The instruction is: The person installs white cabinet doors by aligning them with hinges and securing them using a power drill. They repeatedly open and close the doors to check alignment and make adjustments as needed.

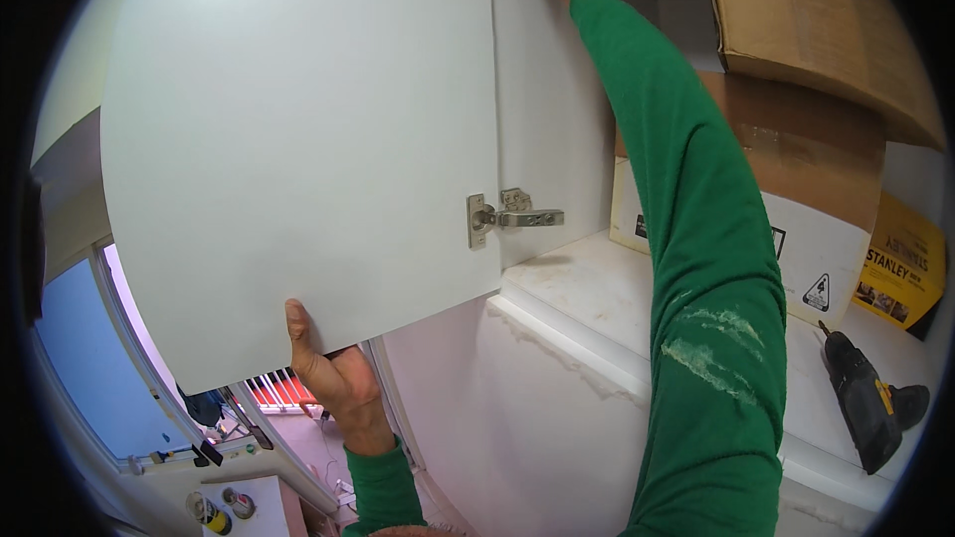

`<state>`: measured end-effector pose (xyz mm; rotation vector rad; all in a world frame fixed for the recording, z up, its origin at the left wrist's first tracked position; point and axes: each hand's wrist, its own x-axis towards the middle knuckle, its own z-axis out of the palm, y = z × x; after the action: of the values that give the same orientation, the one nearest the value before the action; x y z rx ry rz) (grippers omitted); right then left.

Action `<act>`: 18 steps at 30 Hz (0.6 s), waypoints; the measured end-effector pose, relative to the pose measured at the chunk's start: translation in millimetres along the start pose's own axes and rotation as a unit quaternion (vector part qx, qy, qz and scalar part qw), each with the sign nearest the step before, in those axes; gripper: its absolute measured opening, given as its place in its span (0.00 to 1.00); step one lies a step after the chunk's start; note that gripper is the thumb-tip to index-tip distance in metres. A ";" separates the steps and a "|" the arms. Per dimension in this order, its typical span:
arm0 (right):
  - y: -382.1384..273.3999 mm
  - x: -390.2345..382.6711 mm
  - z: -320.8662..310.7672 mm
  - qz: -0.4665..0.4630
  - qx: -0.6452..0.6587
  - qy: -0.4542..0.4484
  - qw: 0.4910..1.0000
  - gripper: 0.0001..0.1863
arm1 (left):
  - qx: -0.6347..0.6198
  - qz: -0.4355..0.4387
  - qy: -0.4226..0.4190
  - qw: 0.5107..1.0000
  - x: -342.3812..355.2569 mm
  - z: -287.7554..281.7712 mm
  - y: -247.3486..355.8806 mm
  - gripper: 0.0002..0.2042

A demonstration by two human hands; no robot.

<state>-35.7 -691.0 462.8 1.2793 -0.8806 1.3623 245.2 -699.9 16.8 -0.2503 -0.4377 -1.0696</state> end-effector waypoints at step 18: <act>34.3 -17.6 50.1 -0.046 -0.052 0.111 0.991 0.15 | -0.032 -0.043 0.002 0.999 -3.6 7.7 7.4 0.19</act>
<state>-59.2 -749.5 458.3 1.0517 -0.7210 1.3385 248.6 -690.6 22.1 -0.2885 -0.4149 -1.1697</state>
